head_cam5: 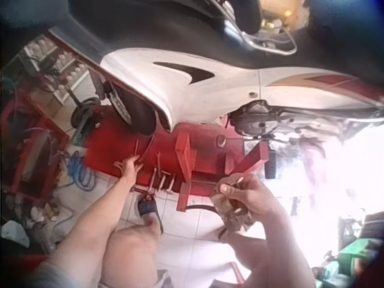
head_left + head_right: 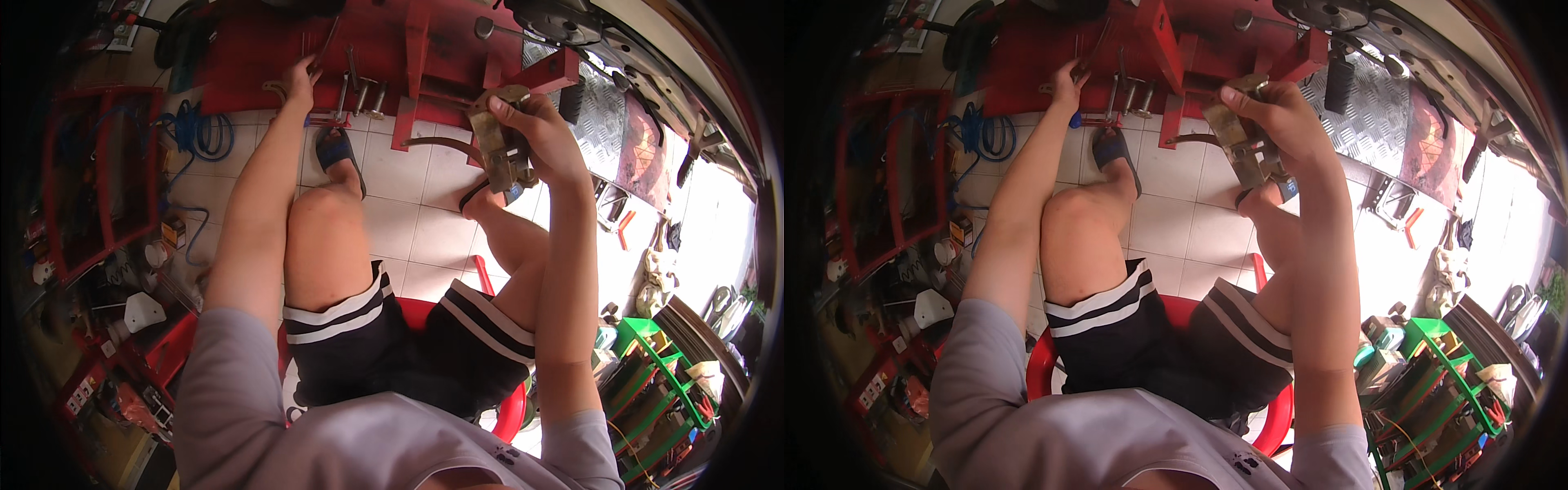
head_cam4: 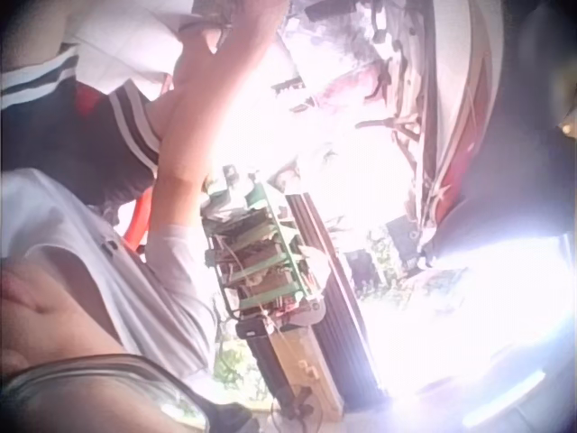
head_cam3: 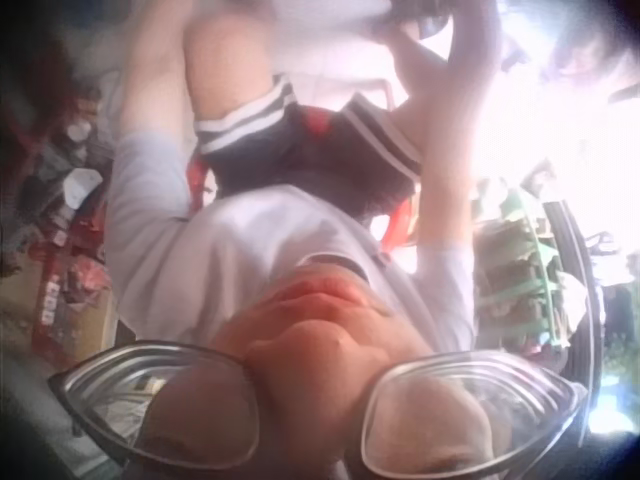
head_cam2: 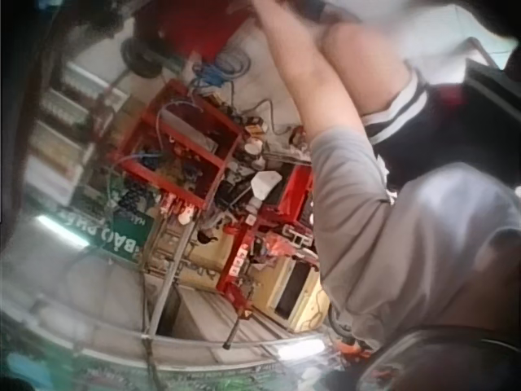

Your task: The person sits on a stool and assembles a metal mechanism, likely a bicycle brake assembly. They attach a curved metal arm to a central bracket, insert a bolt, and tighten it using a wrench. The person then attaches a rubber brake pad to the arm and secures it.

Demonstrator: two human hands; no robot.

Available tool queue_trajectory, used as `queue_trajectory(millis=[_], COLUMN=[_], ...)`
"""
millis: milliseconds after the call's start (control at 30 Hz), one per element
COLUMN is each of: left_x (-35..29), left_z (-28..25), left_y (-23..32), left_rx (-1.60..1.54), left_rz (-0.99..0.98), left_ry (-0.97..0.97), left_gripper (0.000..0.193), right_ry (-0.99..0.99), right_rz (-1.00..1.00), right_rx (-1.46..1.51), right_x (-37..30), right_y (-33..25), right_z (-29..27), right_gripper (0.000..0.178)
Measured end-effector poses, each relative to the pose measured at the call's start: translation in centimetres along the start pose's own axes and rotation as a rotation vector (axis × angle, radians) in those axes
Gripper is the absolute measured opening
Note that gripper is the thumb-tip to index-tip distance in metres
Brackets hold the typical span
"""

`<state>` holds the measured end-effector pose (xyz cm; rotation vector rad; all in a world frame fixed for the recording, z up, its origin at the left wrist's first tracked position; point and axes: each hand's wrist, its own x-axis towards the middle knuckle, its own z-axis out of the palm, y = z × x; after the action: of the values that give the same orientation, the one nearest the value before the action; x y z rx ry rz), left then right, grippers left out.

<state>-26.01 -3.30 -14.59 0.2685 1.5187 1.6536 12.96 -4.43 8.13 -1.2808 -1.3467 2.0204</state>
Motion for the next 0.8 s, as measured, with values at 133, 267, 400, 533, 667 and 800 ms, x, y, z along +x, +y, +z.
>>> queue_trajectory(millis=[133, 267, 400, 533, 667, 800], left_x=[0.0, -0.1, -0.5, -3.3, -13.6, -23.3], left_z=[-0.9, -2.1, -2.6, 1.4, 9.0, 10.4], left_y=[-0.9, -1.9, -0.9, 4.0, 12.0, 11.1], left_rx=[0.081, 0.201, 0.544, 0.993, 1.389, 1.217], left_rz=[-0.139, -0.231, -0.285, -0.516, -0.264, 0.303], left_ry=[-0.132, -0.118, -0.091, -0.369, -1.01, -1.262], left_gripper=[0.025, 0.026, 0.026, 0.031, 0.042, 0.037], right_ry=[0.133, 0.221, 0.258, 0.264, 0.243, 0.186], right_rz=[-0.019, -0.038, -0.021, 0.001, 0.015, 0.03], right_rx=[0.26, 0.393, 0.458, 0.472, 0.485, 0.657], right_x=[0.5, 0.8, 1.1, 1.4, 1.6, 1.4], right_y=[0.1, 0.4, 0.7, 1.2, 1.2, 0.2], right_z=[-0.2, 0.0, 0.6, 0.5, 0.6, 1.8], right_gripper=[0.037, 0.036, 0.035, 0.033, 0.03, 0.022])
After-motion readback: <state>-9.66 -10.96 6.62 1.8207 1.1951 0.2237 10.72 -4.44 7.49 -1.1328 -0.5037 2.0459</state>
